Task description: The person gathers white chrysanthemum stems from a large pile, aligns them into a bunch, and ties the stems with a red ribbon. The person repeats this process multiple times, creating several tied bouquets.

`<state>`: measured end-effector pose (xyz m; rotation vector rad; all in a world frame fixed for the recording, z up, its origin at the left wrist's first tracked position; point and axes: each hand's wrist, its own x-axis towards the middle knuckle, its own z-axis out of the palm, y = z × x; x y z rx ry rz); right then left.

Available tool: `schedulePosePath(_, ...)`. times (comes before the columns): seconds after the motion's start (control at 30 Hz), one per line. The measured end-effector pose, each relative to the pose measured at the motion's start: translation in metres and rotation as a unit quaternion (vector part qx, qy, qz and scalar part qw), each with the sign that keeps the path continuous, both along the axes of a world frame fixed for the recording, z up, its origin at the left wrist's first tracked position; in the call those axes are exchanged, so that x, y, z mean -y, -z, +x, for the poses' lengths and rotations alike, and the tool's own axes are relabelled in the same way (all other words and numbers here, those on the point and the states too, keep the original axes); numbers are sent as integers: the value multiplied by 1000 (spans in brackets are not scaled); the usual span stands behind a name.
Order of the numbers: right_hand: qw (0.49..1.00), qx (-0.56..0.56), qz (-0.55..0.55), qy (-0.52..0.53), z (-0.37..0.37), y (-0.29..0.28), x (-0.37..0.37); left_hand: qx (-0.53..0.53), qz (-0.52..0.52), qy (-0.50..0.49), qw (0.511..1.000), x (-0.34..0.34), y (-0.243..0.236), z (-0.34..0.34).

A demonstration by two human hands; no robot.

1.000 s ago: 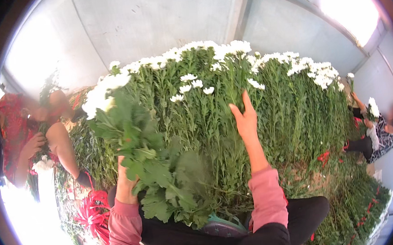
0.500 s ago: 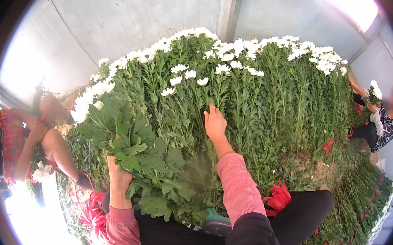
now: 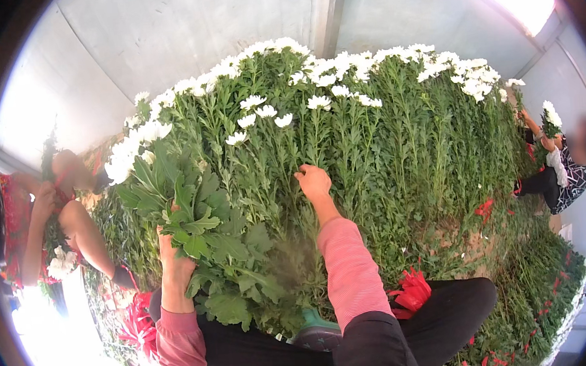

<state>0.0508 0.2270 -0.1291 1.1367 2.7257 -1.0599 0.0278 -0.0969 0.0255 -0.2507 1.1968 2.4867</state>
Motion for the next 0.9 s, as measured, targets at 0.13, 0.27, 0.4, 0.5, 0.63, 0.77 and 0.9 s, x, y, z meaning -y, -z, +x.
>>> schedulePosePath(0.13,987,-140,-63,38,13,17,-11,-26,-22,36,999,-1,8,-3)
schedulePosePath(0.27,933,-305,-186,44,39,3,-5,30,-1,48,998,-9,-10,0)
schedulePosePath(0.4,904,-414,-108,-8,60,-65,6,111,14,47,993,-19,10,-4)
schedulePosePath(0.5,918,-391,-56,-10,64,-82,3,50,-23,64,996,-45,-16,3)
schedulePosePath(0.63,899,-420,-17,-126,76,-163,57,-4,-1,107,994,-53,-12,8)
schedulePosePath(0.77,886,-433,43,-159,77,-174,83,-10,16,101,995,-65,-3,15)
schedulePosePath(0.9,868,-448,97,-189,82,-179,103,26,35,116,992,-64,18,16)
